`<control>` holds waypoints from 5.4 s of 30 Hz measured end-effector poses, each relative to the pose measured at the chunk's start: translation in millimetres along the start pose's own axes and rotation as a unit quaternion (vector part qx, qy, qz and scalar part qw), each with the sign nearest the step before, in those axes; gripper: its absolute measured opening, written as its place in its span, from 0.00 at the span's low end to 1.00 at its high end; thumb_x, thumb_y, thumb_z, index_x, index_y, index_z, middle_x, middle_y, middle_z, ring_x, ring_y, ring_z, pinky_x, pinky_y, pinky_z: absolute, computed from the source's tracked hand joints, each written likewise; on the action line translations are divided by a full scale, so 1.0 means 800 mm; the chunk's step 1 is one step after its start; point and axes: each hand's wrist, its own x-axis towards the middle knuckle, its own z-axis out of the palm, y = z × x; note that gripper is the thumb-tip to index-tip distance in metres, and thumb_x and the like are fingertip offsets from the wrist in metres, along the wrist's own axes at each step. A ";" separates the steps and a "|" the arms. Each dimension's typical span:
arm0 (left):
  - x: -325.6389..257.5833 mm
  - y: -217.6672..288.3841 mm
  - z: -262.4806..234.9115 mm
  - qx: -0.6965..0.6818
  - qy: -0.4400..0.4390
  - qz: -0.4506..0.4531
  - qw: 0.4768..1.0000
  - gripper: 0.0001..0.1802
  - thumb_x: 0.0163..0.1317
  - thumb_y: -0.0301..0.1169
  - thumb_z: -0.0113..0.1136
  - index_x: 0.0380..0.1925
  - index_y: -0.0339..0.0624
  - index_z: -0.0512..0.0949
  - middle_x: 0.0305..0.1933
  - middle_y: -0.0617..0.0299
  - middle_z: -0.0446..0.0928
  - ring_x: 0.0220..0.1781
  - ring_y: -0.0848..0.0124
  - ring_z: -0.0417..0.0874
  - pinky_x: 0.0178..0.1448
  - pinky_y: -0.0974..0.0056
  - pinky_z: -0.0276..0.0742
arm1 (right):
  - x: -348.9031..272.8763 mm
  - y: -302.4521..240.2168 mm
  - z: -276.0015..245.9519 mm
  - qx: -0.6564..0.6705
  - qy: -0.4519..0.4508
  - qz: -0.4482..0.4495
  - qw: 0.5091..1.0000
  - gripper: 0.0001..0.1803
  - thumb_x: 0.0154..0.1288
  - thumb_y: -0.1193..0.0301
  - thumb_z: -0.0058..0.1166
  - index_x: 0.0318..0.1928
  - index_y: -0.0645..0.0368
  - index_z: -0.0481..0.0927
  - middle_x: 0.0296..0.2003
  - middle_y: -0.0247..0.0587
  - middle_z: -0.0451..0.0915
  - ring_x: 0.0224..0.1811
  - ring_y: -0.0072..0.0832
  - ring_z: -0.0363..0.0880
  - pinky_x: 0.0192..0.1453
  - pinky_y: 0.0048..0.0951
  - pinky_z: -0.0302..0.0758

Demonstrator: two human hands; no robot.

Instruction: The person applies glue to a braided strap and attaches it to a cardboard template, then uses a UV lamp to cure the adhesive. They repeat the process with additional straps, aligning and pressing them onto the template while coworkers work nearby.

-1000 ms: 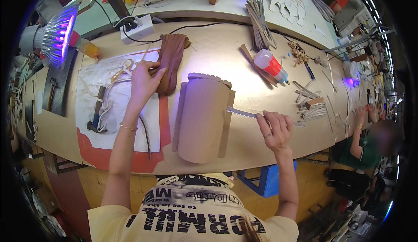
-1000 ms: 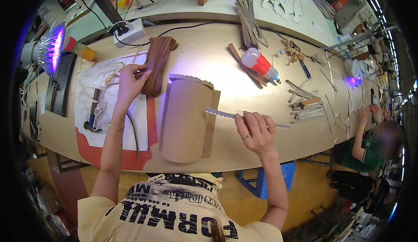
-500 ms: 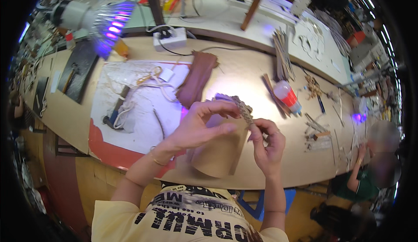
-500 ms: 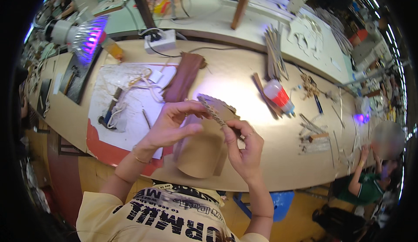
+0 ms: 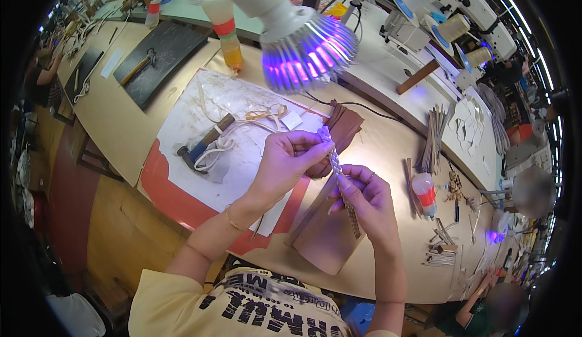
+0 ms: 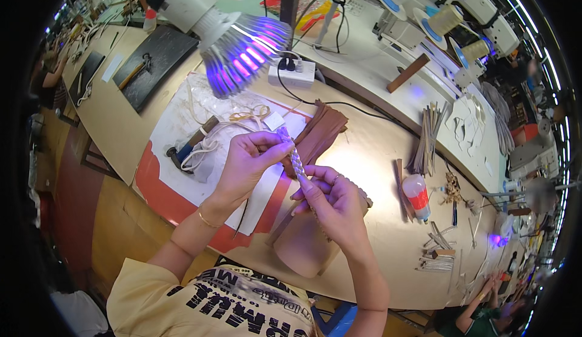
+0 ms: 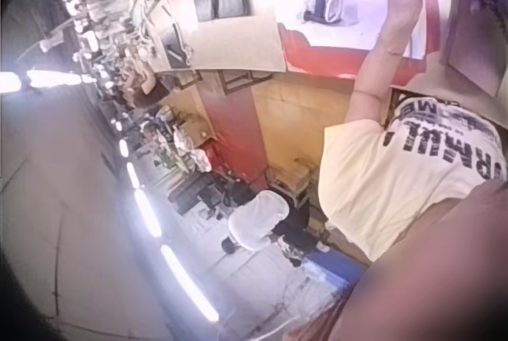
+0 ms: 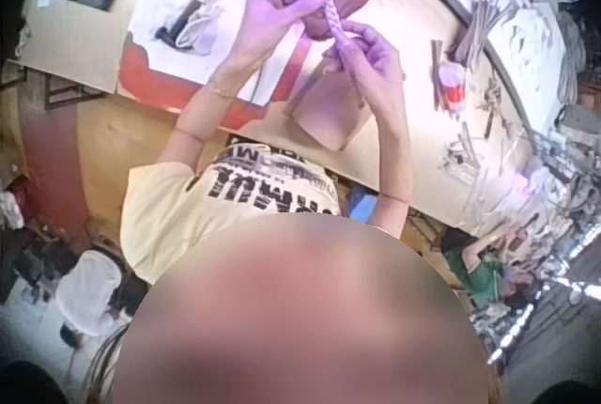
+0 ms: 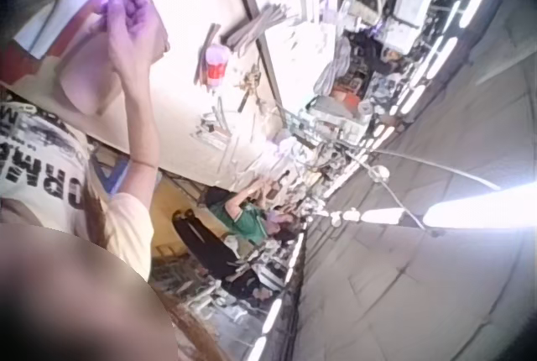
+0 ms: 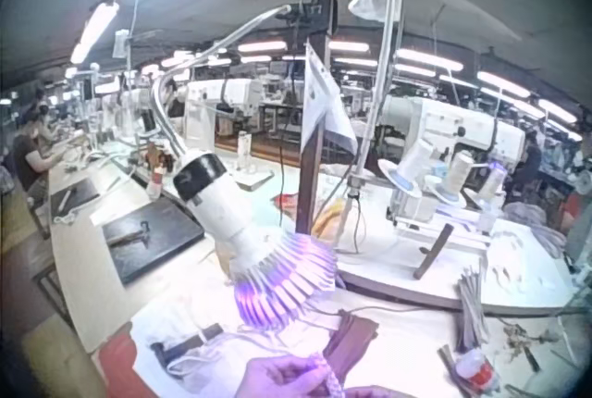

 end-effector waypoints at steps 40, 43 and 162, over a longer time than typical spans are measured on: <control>-0.027 -0.060 -0.021 0.372 -0.063 0.336 0.863 0.11 0.50 0.24 0.70 0.35 0.42 0.80 0.41 0.59 0.82 0.43 0.66 0.83 0.49 0.63 0.75 | 0.043 -0.014 -0.071 0.314 0.016 -0.209 0.926 0.09 0.75 0.64 0.44 0.48 0.53 0.73 0.40 0.29 0.74 0.42 0.20 0.71 0.47 0.30 0.69; -0.026 -0.052 -0.019 0.432 -0.111 0.378 0.811 0.11 0.49 0.26 0.70 0.34 0.45 0.82 0.41 0.60 0.82 0.43 0.64 0.83 0.50 0.62 0.73 | 0.015 -0.029 -0.102 0.432 -0.137 -0.185 0.872 0.10 0.77 0.63 0.35 0.41 0.51 0.68 0.25 0.28 0.63 0.24 0.18 0.61 0.29 0.26 0.70; -0.049 -0.104 0.030 0.299 -0.081 -0.047 0.950 0.05 0.61 0.27 0.62 0.30 0.37 0.77 0.36 0.67 0.71 0.36 0.79 0.72 0.34 0.75 0.68 | -0.128 0.054 -0.090 -0.166 0.209 0.061 0.962 0.12 0.69 0.67 0.56 0.39 0.65 0.79 0.25 0.23 0.71 0.26 0.09 0.61 0.29 0.15 0.59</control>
